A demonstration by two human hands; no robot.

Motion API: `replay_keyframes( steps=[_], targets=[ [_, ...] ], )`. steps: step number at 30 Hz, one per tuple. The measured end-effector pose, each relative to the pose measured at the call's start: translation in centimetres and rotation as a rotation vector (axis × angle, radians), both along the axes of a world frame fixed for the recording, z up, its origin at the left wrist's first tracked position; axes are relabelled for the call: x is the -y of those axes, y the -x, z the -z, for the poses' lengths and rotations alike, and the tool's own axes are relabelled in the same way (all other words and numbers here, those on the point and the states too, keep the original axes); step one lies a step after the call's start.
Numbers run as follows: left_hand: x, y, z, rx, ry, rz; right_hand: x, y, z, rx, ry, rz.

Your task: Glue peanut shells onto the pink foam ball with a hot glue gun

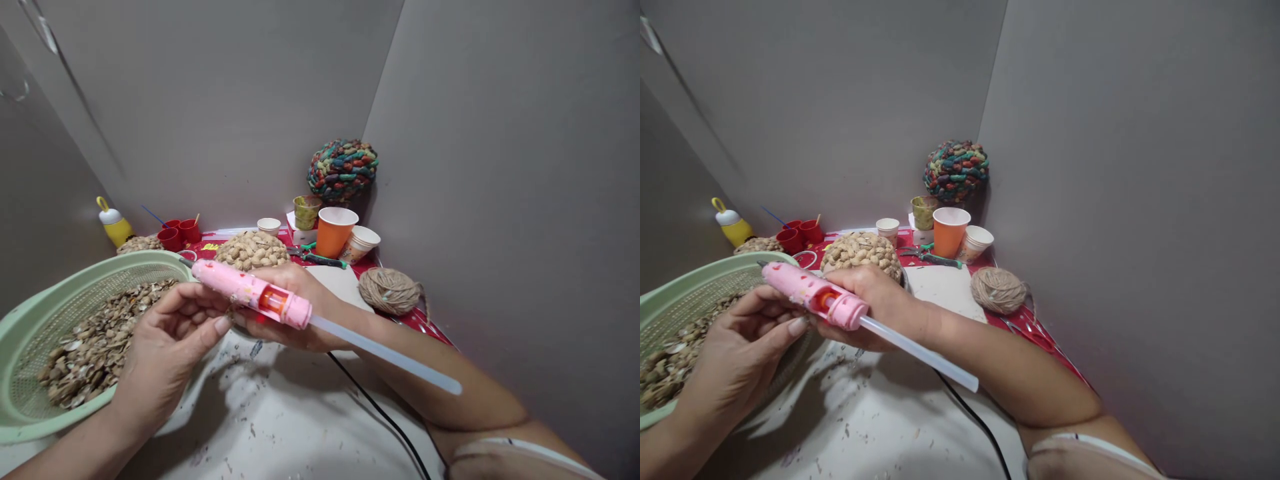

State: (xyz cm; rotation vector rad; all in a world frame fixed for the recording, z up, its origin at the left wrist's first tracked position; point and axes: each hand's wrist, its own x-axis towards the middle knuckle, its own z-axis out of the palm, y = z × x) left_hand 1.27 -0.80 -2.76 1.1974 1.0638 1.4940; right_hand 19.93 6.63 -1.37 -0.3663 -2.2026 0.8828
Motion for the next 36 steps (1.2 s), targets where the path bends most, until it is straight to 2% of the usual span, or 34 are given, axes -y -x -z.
replay_keyframes(
  steps=[4,9,13,17,21,24,27,32,36],
  targets=[
    [0.4,0.0,0.3,-0.052,-0.041,-0.103,-0.8,0.2,0.6,-0.035,-0.038,-0.07],
    [0.5,-0.1,0.3,-0.086,-0.091,-0.17,-1.3,0.5,0.7,-0.124,-0.258,-0.08],
    [0.1,-0.3,0.2,-0.091,-0.112,-0.2,-0.5,0.8,0.8,-0.196,-0.371,-0.027],
    [-0.5,-0.5,-0.3,0.065,-0.092,-0.175,0.8,0.2,0.3,-0.281,-0.26,0.02],
    [-0.7,-0.5,-1.0,0.183,0.026,-0.106,1.4,-0.6,-1.1,-0.318,-0.166,0.117],
    [-0.6,-0.6,-1.2,0.215,0.068,-0.07,1.3,-0.7,-1.5,-0.238,-0.107,0.137],
    [-0.5,-0.7,-1.1,0.223,0.064,-0.061,1.1,-0.2,-1.0,-0.171,0.012,0.099],
    [-0.3,-0.8,-0.7,0.191,0.047,-0.021,0.4,0.4,0.3,-0.18,-0.038,0.074],
    [0.0,-0.7,-0.4,0.145,0.002,0.012,-0.3,0.2,0.7,-0.118,-0.101,0.054]
  ],
)
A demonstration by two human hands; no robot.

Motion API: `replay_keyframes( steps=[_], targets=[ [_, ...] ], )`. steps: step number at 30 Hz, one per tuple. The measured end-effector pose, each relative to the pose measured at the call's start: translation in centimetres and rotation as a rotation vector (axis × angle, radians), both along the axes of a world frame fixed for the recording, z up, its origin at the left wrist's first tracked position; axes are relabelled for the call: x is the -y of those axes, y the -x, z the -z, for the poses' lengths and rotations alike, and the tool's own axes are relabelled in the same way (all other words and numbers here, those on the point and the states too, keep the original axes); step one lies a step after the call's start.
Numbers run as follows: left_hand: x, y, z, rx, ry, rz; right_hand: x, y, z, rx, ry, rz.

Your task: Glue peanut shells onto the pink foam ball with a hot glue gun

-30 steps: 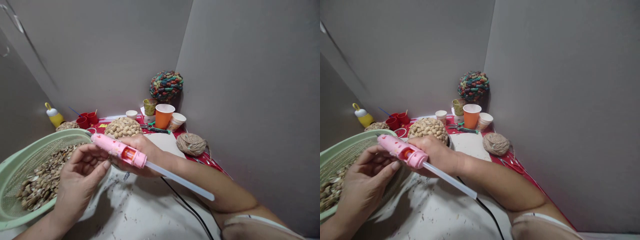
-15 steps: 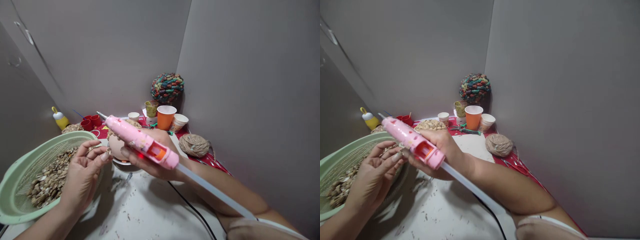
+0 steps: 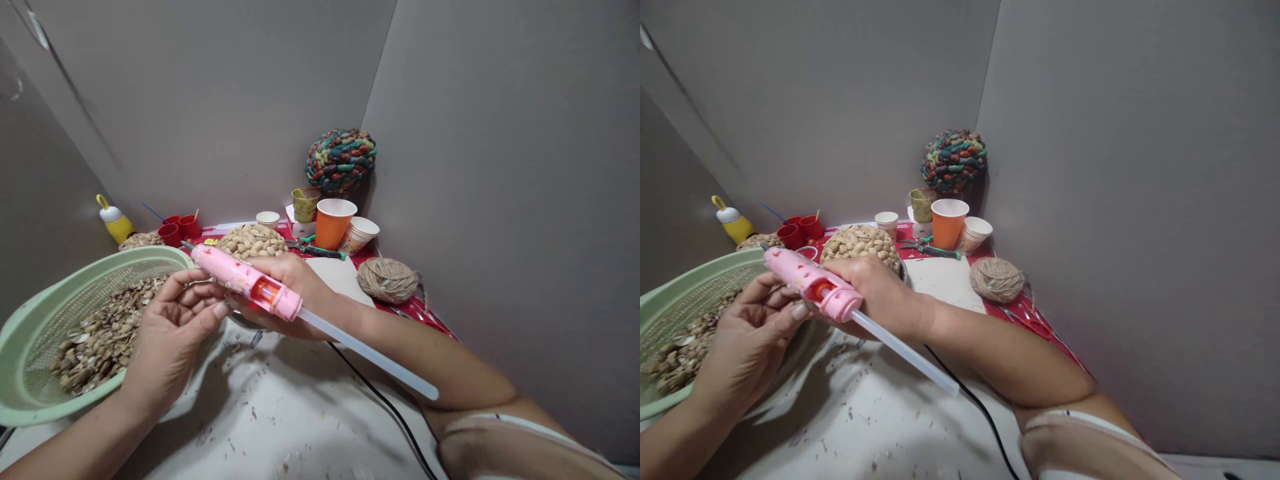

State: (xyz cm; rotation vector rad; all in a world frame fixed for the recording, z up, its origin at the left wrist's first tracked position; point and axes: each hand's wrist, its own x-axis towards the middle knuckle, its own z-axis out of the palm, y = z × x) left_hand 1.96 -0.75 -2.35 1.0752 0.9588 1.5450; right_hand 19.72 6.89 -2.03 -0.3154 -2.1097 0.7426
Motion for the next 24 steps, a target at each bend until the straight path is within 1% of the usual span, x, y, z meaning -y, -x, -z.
replay_keyframes(
  steps=[3,7,9,12,14,17,20,24],
  targets=[
    [0.0,0.1,0.3,-0.029,-0.012,0.003,-0.3,-0.1,0.0,0.051,-0.042,-0.036],
    [-0.2,0.1,0.4,-0.035,-0.016,-0.036,-0.2,0.0,-0.3,0.039,-0.129,-0.025],
    [-0.2,0.0,0.4,-0.047,0.0,-0.06,-0.1,0.0,-0.4,0.082,-0.196,-0.014],
    [-0.2,-0.3,0.2,-0.053,0.03,-0.088,0.0,0.1,-0.1,0.158,-0.324,0.057],
    [-0.2,-0.4,0.2,-0.052,0.023,-0.105,0.0,0.3,0.2,0.172,-0.435,0.11],
    [-0.1,-0.4,0.5,-0.09,0.031,-0.136,0.0,0.6,0.7,0.154,-0.593,0.169],
    [0.0,0.0,0.9,-0.119,0.032,-0.154,0.1,0.8,0.8,0.121,-0.745,0.233],
    [0.3,0.4,1.1,-0.158,0.009,-0.125,0.1,0.9,0.7,0.063,-0.893,0.297]
  ],
)
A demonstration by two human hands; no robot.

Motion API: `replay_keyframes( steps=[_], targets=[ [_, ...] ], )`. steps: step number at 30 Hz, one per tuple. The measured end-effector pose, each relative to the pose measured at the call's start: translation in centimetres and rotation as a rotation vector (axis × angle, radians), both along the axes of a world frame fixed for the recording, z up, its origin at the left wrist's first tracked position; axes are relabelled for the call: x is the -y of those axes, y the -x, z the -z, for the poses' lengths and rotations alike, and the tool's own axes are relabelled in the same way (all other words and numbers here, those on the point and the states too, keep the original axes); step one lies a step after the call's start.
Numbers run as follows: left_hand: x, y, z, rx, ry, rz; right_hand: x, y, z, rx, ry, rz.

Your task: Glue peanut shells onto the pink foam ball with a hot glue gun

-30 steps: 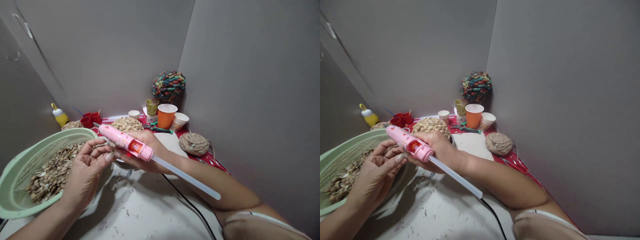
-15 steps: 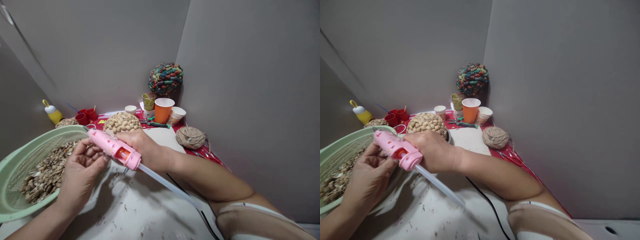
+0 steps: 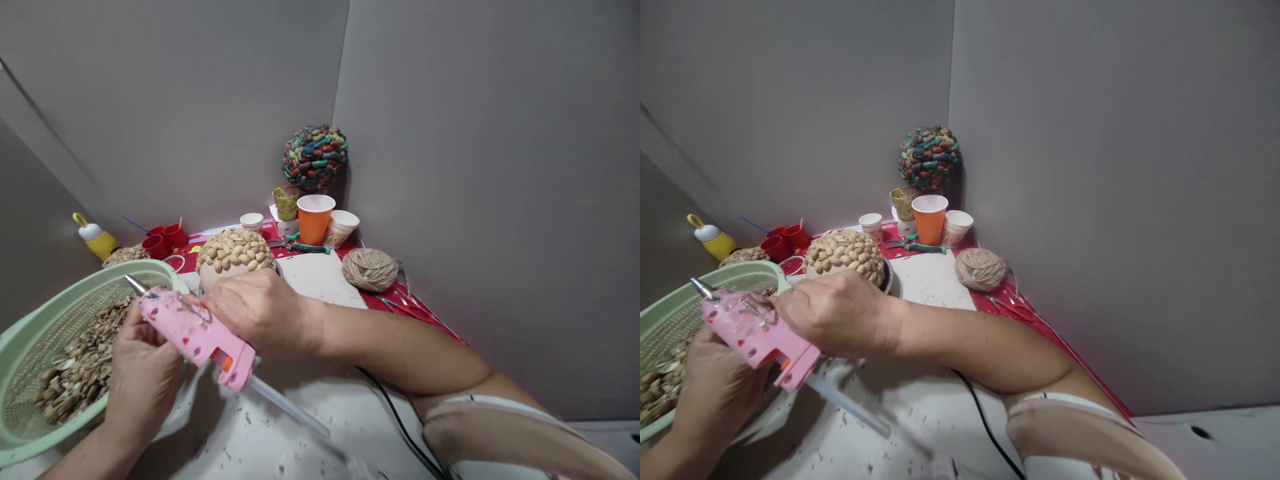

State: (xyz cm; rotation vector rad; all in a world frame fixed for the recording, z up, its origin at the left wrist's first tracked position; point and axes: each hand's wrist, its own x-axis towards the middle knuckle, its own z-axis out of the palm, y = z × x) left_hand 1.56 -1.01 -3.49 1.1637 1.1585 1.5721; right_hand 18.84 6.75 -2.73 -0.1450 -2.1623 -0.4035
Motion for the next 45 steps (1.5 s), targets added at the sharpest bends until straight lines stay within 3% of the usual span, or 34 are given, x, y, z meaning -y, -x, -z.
replay_keyframes(
  steps=[3,7,11,14,17,21,26,33,38,45],
  targets=[
    [0.2,0.0,0.0,-0.083,-0.034,-0.032,0.1,0.2,0.2,-0.044,0.092,-0.066],
    [0.2,-0.3,-0.2,-0.174,-0.155,-0.149,0.7,0.3,0.2,-0.141,0.565,-0.25],
    [-0.4,-0.5,-0.6,-0.029,-0.142,-0.11,1.8,-1.2,-2.0,-0.29,0.821,-0.268],
    [-0.8,-0.5,-1.0,0.063,-0.097,-0.093,2.3,-3.3,-4.4,-0.357,0.833,-0.134],
    [-1.0,-0.5,-1.3,0.093,-0.059,-0.082,1.9,-4.9,-5.5,-0.52,0.891,-0.119],
    [-1.2,-0.6,-1.8,0.124,0.017,-0.046,0.6,-5.0,-5.2,-0.54,0.932,-0.119],
    [-2.0,-1.1,-2.9,0.101,0.07,-0.002,-0.9,-4.4,-4.8,-0.426,0.853,-0.037],
    [-5.4,-1.8,-2.7,-0.428,-0.372,-0.296,-3.7,-4.6,-4.4,-0.371,0.704,0.06],
    [-7.2,-3.2,-2.0,-0.655,-0.424,-0.281,-5.9,-3.7,-3.2,-0.29,0.752,0.213],
    [-8.2,-4.1,-1.4,-0.926,-0.563,-0.321,-7.1,-3.3,-2.6,-0.232,0.762,0.262]
  ],
)
